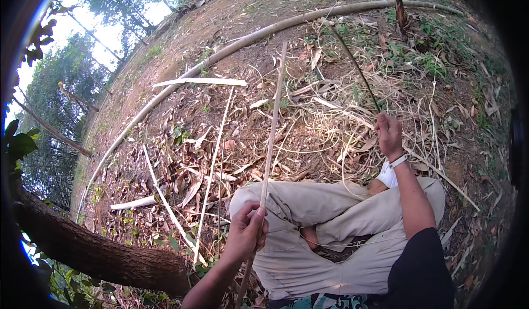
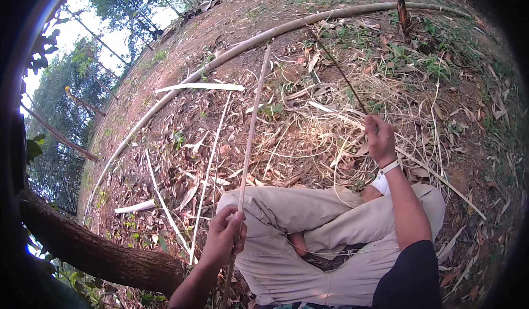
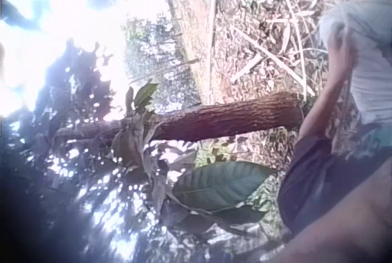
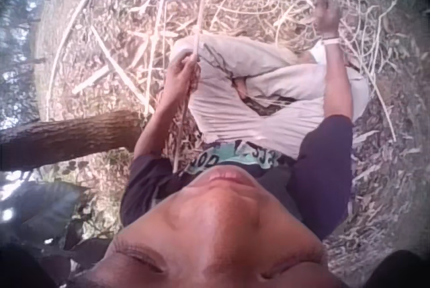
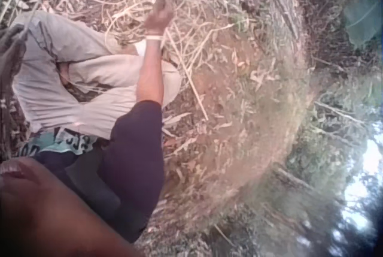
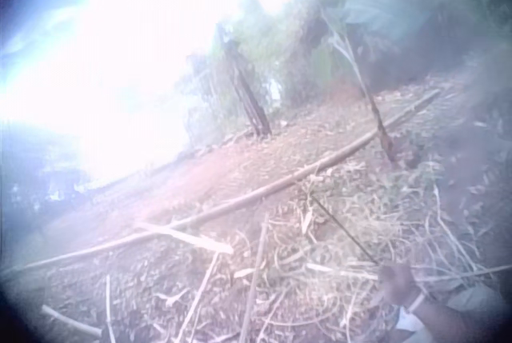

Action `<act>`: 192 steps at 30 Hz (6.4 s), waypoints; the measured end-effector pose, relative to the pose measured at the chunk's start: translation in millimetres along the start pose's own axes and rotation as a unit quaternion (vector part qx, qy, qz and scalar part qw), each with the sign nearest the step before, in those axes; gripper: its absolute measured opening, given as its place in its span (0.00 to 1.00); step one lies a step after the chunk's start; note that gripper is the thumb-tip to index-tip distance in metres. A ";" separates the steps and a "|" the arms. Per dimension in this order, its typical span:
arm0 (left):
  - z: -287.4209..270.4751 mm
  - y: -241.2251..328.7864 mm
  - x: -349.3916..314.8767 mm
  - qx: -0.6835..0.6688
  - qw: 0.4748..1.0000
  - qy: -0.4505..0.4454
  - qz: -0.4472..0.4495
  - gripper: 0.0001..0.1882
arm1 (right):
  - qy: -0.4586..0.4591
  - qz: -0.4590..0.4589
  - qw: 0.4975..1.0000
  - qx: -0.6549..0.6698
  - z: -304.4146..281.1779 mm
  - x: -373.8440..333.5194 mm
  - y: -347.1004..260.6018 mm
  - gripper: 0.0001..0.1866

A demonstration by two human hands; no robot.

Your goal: The person sits on the ground and uses a machete to sharpen thin wooden sticks. They hold the sticks against their leg and scrape the blade along the wood to create a pointed tip.

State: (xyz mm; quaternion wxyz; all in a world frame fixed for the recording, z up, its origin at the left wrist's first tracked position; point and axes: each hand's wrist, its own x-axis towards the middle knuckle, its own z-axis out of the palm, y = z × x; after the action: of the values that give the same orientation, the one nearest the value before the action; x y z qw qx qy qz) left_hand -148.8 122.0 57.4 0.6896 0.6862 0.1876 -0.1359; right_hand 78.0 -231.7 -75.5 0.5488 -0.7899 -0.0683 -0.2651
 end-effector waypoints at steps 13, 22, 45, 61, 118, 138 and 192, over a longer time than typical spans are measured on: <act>93.4 17.2 75.8 -0.030 0.998 -0.045 0.034 0.07 | -0.208 -0.189 0.958 -0.057 36.3 -65.6 -91.8 0.32; 70.4 -7.7 45.7 0.041 0.998 -0.021 0.037 0.08 | -0.236 -0.288 0.923 -0.092 46.0 -66.4 -74.6 0.35; 62.5 12.4 46.8 -0.088 0.995 -0.025 -0.044 0.07 | -0.274 -0.195 0.939 -0.073 46.3 -73.4 -118.6 0.31; 60.1 -39.4 -35.1 -0.069 0.991 -0.062 -0.094 0.11 | -0.090 0.117 0.955 -0.257 15.1 13.0 5.0 0.38; -39.4 -102.2 -60.5 -0.179 0.976 0.112 -0.051 0.16 | -0.489 -0.225 0.831 -0.141 144.4 -153.5 -183.5 0.39; -49.0 -166.3 -328.3 -0.283 0.940 0.133 -0.133 0.17 | -0.459 -0.183 0.857 -0.147 145.9 -150.9 -178.2 0.42; -55.1 -192.0 -288.1 -0.326 0.928 0.081 -0.162 0.17 | -0.434 -0.223 0.865 -0.120 134.8 -164.5 -162.5 0.38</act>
State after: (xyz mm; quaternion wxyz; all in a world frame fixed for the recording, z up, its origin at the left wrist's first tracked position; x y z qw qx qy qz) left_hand -495.4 152.6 14.4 0.8262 0.3921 0.3860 -0.1210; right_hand -80.3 -16.8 -56.4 0.2908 -0.8486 -0.4415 -0.0176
